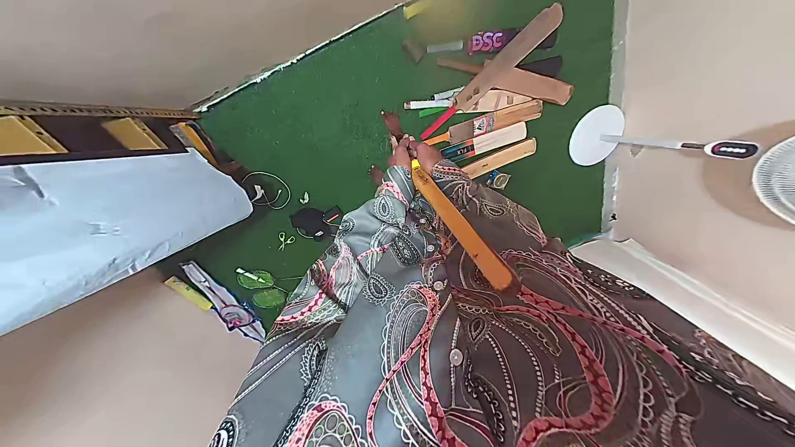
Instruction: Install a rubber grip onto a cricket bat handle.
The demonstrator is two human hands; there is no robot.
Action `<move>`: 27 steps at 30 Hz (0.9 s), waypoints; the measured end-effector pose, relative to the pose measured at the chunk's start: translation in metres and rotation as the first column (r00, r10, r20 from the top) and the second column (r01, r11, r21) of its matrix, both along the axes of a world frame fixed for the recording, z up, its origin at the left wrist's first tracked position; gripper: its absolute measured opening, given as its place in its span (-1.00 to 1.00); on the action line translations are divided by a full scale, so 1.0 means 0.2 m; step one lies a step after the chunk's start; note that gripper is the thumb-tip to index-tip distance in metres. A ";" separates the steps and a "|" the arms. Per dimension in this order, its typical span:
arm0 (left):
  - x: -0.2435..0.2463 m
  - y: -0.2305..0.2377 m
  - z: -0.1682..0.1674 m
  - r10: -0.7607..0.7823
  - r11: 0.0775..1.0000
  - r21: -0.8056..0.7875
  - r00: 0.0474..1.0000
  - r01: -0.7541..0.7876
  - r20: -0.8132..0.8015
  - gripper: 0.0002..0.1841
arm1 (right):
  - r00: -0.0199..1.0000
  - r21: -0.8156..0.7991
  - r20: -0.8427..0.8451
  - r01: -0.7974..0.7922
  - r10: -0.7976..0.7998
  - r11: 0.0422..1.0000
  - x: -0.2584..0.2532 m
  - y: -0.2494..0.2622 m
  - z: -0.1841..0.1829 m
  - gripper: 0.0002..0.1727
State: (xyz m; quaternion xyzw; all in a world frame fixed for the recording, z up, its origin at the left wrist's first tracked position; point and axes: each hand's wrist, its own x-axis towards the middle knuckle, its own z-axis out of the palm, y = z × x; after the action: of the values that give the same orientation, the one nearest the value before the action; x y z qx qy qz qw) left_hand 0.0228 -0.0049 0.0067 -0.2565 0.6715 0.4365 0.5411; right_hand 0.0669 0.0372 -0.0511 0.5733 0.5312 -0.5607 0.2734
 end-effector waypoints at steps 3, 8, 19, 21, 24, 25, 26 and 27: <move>0.05 -0.04 -0.03 0.211 0.976 0.043 0.976 -0.214 0.051 -0.65 | 0.996 -0.003 0.056 0.064 -0.064 0.998 0.04 -0.03 0.00 -0.17; 0.05 -0.04 -0.17 0.211 0.977 -0.055 0.976 -0.208 0.047 -0.64 | 0.987 0.110 0.012 0.159 -0.161 0.981 0.02 -0.02 0.08 -0.06; -0.13 -0.18 -0.39 -0.653 0.748 -0.233 0.752 0.622 -0.088 -0.47 | 0.996 0.029 -0.074 0.051 -0.049 0.998 -0.12 -0.01 0.01 -0.23; -0.16 -0.18 -0.31 -0.795 0.582 -0.269 0.607 0.767 0.009 -0.50 | 0.993 -0.058 -0.014 -0.118 0.117 0.991 -0.15 0.00 0.03 -0.17; -0.14 -0.21 -0.25 -0.728 0.628 -0.297 0.677 0.720 0.102 -0.56 | 0.929 -0.097 0.021 -0.365 0.369 0.926 -0.16 -0.04 0.06 -0.23; -0.14 -0.19 -0.25 -0.481 0.822 -0.297 0.871 0.486 0.097 -0.49 | 0.922 -0.073 0.040 -0.381 0.384 0.922 -0.17 -0.05 0.08 -0.26; -0.11 -0.19 -0.27 -0.182 0.947 -0.265 0.983 0.184 0.033 -0.45 | 0.924 -0.044 0.071 -0.372 0.375 0.927 -0.18 -0.04 0.10 -0.30; -0.07 -0.21 -0.33 0.046 0.986 -0.163 0.999 -0.044 0.006 -0.42 | 0.928 -0.041 0.097 -0.357 0.359 0.933 -0.19 -0.03 0.14 -0.33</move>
State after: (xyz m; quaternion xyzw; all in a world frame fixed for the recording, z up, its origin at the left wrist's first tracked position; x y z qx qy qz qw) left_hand 0.0082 -0.0463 -0.0599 -0.3171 0.6961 0.3911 0.5118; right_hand 0.0288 0.0308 -0.0239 0.4917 0.6057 -0.4772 0.4046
